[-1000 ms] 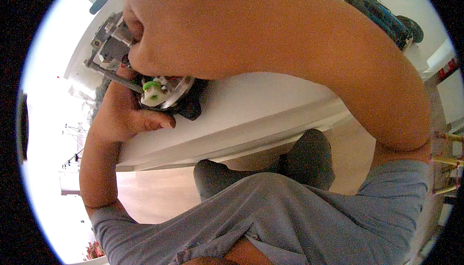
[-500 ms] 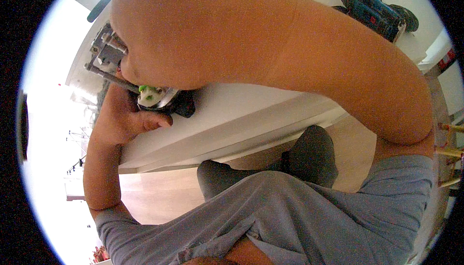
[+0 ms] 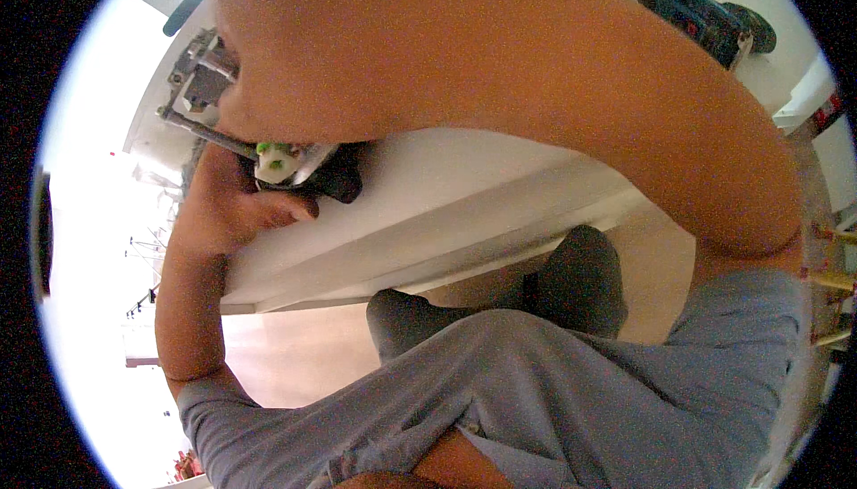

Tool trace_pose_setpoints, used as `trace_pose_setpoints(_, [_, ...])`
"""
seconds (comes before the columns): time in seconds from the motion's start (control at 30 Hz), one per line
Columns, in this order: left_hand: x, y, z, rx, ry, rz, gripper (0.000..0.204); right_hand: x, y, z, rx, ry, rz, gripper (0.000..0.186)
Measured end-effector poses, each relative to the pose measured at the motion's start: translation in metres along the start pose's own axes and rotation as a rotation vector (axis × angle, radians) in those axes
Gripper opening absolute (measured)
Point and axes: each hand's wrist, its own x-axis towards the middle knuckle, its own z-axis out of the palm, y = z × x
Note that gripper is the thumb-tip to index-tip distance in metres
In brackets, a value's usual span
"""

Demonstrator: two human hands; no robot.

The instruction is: The person removes a blue plastic cover from a cylindrical device and uses a power drill to remove screws from its internal metal frame.

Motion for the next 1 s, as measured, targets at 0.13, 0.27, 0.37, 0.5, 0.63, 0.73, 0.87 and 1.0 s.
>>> trace_pose_setpoints(0.13, [0.003, -0.002, 0.001, -0.061, -0.001, 0.091, 0.109, -0.008, -0.011, -0.015, 0.104, -0.025, 0.134, 0.029])
trace_pose_setpoints(0.27, [0.0, 0.001, 0.0, 0.083, 0.031, 0.094, 0.105, -0.01, 0.01, 0.017, 0.056, 0.225, -0.116, 0.027])
trace_pose_setpoints(0.37, [0.002, 0.002, 0.0, 0.093, 0.026, 0.177, 0.104, -0.012, 0.014, 0.015, 0.072, 0.282, -0.197, 0.026])
trace_pose_setpoints(0.5, [0.004, -0.002, 0.0, 0.1, 0.04, 0.166, 0.112, -0.011, 0.011, 0.02, 0.01, 0.314, -0.203, 0.026])
trace_pose_setpoints(0.63, [0.003, 0.005, -0.002, 0.153, 0.016, 0.066, 0.128, -0.012, 0.014, 0.02, 0.031, 0.349, -0.256, 0.027])
trace_pose_setpoints(0.73, [0.003, 0.004, -0.002, 0.193, 0.028, 0.08, 0.128, -0.009, 0.013, 0.026, -0.056, 0.378, -0.275, 0.028])
trace_pose_setpoints(0.87, [0.001, 0.002, 0.003, 0.157, 0.092, 0.179, 0.105, -0.009, 0.012, 0.032, -0.125, 0.398, -0.29, 0.029])
trace_pose_setpoints(1.0, [0.004, -0.001, 0.004, 0.136, 0.086, 0.211, 0.105, -0.005, 0.02, 0.036, -0.115, 0.395, -0.253, 0.03])
